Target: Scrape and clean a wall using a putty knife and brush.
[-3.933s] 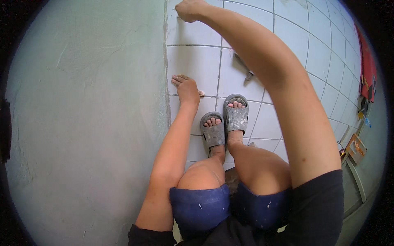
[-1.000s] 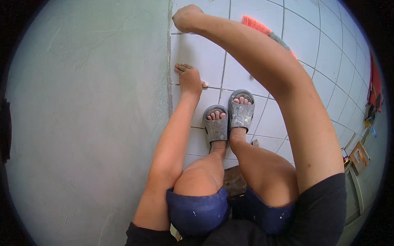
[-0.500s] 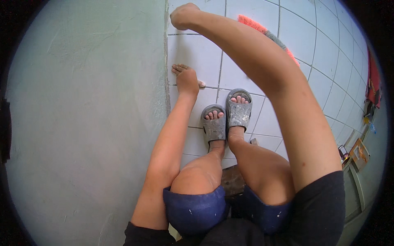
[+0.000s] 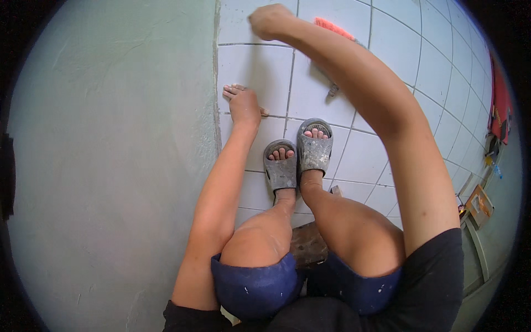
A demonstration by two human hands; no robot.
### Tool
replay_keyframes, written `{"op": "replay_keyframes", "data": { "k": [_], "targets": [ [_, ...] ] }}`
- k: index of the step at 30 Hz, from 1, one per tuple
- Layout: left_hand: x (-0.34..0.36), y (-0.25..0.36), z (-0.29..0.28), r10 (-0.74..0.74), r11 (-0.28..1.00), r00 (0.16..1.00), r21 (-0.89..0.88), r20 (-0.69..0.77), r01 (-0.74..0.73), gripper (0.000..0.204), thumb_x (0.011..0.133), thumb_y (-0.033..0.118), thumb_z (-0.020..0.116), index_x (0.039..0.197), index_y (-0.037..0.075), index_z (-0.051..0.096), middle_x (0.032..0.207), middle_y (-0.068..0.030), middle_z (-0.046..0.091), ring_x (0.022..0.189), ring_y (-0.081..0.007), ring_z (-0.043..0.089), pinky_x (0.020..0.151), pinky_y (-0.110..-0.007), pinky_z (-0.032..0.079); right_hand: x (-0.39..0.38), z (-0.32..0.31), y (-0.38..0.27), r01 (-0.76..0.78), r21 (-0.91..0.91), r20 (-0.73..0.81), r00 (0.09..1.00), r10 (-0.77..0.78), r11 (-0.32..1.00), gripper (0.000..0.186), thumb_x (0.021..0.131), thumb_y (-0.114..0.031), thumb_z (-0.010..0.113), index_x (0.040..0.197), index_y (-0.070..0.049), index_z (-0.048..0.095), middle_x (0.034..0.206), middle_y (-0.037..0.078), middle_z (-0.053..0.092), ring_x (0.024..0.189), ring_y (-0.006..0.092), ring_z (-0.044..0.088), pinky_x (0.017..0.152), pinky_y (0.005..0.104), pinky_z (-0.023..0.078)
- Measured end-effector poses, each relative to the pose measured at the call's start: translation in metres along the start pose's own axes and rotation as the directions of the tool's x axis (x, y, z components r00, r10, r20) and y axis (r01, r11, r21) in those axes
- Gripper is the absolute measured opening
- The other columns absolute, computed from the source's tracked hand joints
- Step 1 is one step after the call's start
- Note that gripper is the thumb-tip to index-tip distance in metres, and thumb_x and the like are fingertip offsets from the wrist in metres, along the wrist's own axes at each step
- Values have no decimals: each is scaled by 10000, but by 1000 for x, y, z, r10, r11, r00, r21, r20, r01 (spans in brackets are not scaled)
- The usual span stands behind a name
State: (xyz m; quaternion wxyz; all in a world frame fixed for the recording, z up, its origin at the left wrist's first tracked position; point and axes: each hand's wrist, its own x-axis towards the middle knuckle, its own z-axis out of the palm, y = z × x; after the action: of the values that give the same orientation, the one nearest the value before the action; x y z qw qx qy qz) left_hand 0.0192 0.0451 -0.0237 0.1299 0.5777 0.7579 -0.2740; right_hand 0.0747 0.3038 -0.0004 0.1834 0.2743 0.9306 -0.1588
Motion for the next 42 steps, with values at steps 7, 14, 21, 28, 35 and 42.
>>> {"op": "replay_keyframes", "data": {
  "k": [7, 14, 21, 28, 35, 42],
  "targets": [
    [-3, -2, -5, 8, 1000, 1000, 30, -1, -8, 1003, 715, 395, 853, 1375, -235, 434, 1394, -434, 485, 1346, -522, 484, 1184, -536, 345, 53, -17, -35, -109, 138, 41, 994, 104, 984, 286, 857, -75, 564, 1063, -40, 758, 1118, 166, 744, 997, 340, 726, 772, 458, 589],
    [-4, -4, -14, 3, 1000, 999, -14, 37, -2, 1104, 650, 452, 895, 1377, -238, 432, 1403, -424, 485, 1373, -506, 463, 1199, -535, 323, -85, 4, 5, -197, 110, 119, 976, 184, 974, 292, 859, -77, 556, 1091, -26, 728, 988, 196, 745, 934, 369, 725, 777, 486, 585],
    [-6, -2, -4, -14, 1000, 999, 9, -34, 15, 939, 780, 376, 806, 1383, -236, 428, 1408, -418, 485, 1370, -493, 473, 1209, -505, 317, -134, 50, -9, -269, 437, -160, 916, 368, 858, 438, 957, -123, 511, 1373, 12, 511, 870, 258, 696, 843, 413, 702, 720, 495, 560],
    [-41, 5, -9, -108, 932, 953, -361, -283, -2, 610, 908, 197, 694, 1370, -154, 506, 1436, -347, 504, 1343, -456, 511, 1146, -459, 403, -227, 108, -100, -394, 880, 217, 830, 514, 265, 531, 1008, -182, 550, 1479, 6, 393, 905, 301, 684, 827, 487, 669, 748, 506, 527],
    [-89, 28, -18, -207, 561, 977, -824, -46, 80, 505, 863, 247, 781, 1234, -56, 619, 1240, -227, 660, 1183, -406, 597, 970, -447, 496, -239, 112, -108, -306, 783, -51, 836, 546, 542, 425, 956, -154, 596, 1338, 27, 555, 846, 312, 670, 813, 505, 650, 754, 541, 517],
    [-49, 19, -43, -209, 734, 902, -670, -378, -111, 529, 818, 260, 828, 1198, -39, 614, 1171, -194, 611, 1116, -376, 576, 976, -461, 467, -123, 60, -27, -294, 634, -82, 894, 440, 715, 359, 876, -86, 558, 1215, -7, 644, 901, 307, 682, 876, 470, 671, 792, 548, 534]
  ]
}}
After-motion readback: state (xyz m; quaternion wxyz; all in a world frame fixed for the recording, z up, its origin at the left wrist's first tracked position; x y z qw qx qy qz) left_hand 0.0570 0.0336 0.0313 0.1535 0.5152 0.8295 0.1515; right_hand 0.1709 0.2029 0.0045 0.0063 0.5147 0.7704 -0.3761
